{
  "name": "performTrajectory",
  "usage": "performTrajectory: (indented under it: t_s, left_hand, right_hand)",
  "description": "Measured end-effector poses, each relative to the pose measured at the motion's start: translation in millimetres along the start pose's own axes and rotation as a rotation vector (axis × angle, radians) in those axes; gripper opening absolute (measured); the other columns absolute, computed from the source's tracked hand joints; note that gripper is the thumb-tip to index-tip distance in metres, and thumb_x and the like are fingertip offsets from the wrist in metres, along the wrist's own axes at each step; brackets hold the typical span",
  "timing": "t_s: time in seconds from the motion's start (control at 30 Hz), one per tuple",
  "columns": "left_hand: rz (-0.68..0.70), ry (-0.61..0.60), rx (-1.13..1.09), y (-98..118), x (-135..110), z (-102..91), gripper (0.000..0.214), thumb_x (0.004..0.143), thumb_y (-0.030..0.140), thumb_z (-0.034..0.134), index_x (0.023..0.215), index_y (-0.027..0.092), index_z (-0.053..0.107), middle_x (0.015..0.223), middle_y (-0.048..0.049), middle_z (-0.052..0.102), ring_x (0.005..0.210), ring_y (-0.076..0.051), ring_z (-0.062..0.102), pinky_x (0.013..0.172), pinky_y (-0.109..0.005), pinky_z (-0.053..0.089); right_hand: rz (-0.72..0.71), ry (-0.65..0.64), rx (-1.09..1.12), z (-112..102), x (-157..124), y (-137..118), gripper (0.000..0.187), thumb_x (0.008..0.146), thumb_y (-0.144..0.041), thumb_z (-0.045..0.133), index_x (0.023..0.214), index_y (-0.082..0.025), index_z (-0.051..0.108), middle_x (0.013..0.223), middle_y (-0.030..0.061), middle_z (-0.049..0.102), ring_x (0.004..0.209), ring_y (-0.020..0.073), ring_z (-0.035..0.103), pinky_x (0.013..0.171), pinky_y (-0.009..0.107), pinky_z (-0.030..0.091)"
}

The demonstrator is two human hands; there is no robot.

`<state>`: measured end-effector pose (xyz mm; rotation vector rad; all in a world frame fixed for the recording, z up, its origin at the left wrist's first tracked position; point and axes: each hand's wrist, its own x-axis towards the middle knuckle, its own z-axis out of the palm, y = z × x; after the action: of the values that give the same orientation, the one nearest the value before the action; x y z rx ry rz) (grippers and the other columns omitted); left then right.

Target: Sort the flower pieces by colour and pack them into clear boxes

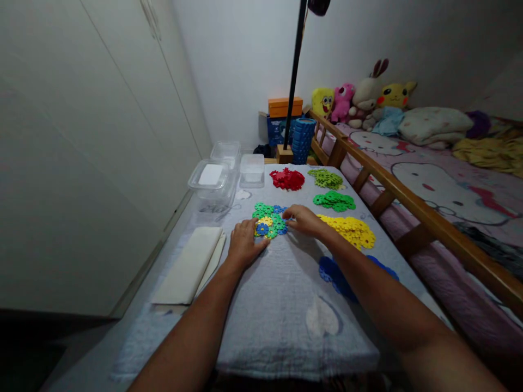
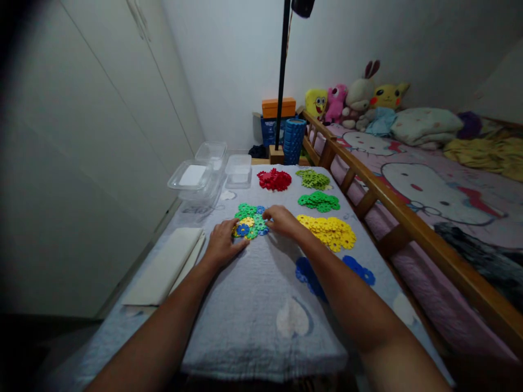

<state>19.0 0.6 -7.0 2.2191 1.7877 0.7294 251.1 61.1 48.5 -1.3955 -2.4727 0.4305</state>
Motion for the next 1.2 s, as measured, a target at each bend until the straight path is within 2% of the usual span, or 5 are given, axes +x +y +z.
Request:
performTrajectory:
  t_s: [0.17,0.33,0.7,0.9,1.2]
  left_hand:
    - [0.0,0.002,-0.007,0.6,-0.2,-1.0,0.062,0.08,0.044,0.073,0.134,0.021,0.054,0.127,-0.012,0.065,0.116,-0.032,0.059,0.1,-0.046,0.046]
    - [-0.006,-0.003,-0.022,0.8,0.6,-1.4,0.062,0.081,0.044,0.074,0.134,0.02,0.054,0.127,-0.0123,0.065,0.115,-0.032,0.059,0.099,-0.045,0.046]
    - [0.011,0.024,-0.032,-1.4,-0.3,1.5,0.061,0.081,0.042,0.073,0.134,0.02,0.054,0.128,-0.012,0.065,0.117,-0.032,0.058,0.1,-0.046,0.046]
    - [0.005,0.01,-0.028,-2.6,0.6,1.6,0.061,0.08,0.041,0.073,0.134,0.02,0.054,0.129,-0.0124,0.065,0.118,-0.033,0.058,0.102,-0.046,0.046]
    - [0.034,0.032,-0.02,-7.9,2.0,6.8,0.058,0.081,0.042,0.071,0.132,0.02,0.056,0.13,-0.0132,0.065,0.119,-0.033,0.058,0.103,-0.047,0.044]
  right_hand:
    - [-0.046,-0.052,-0.115,31.0,32.8,-25.7,0.043,0.087,-0.01,0.06,0.127,-0.023,0.073,0.12,0.0106,0.068,0.106,0.0234,0.061,0.095,0.032,0.044]
    - [-0.042,-0.118,-0.179,38.5,44.9,-32.9,0.037,0.093,-0.021,0.058,0.126,-0.032,0.073,0.125,0.0088,0.063,0.107,0.0258,0.058,0.093,0.034,0.043]
    - [-0.057,-0.051,-0.214,22.3,32.8,-20.1,0.039,0.081,-0.019,0.067,0.12,-0.016,0.069,0.115,0.0131,0.066,0.105,0.0254,0.057,0.092,0.034,0.043]
    - [-0.007,0.079,-0.128,-19.8,-8.0,31.3,0.042,0.081,-0.021,0.063,0.122,-0.015,0.068,0.111,0.0125,0.068,0.101,0.0245,0.061,0.095,0.036,0.044]
    - [0.279,0.069,-0.221,-71.4,-102.6,126.9,0.041,0.075,-0.028,0.068,0.115,-0.019,0.075,0.108,0.011,0.074,0.1,0.0276,0.067,0.092,0.038,0.05]
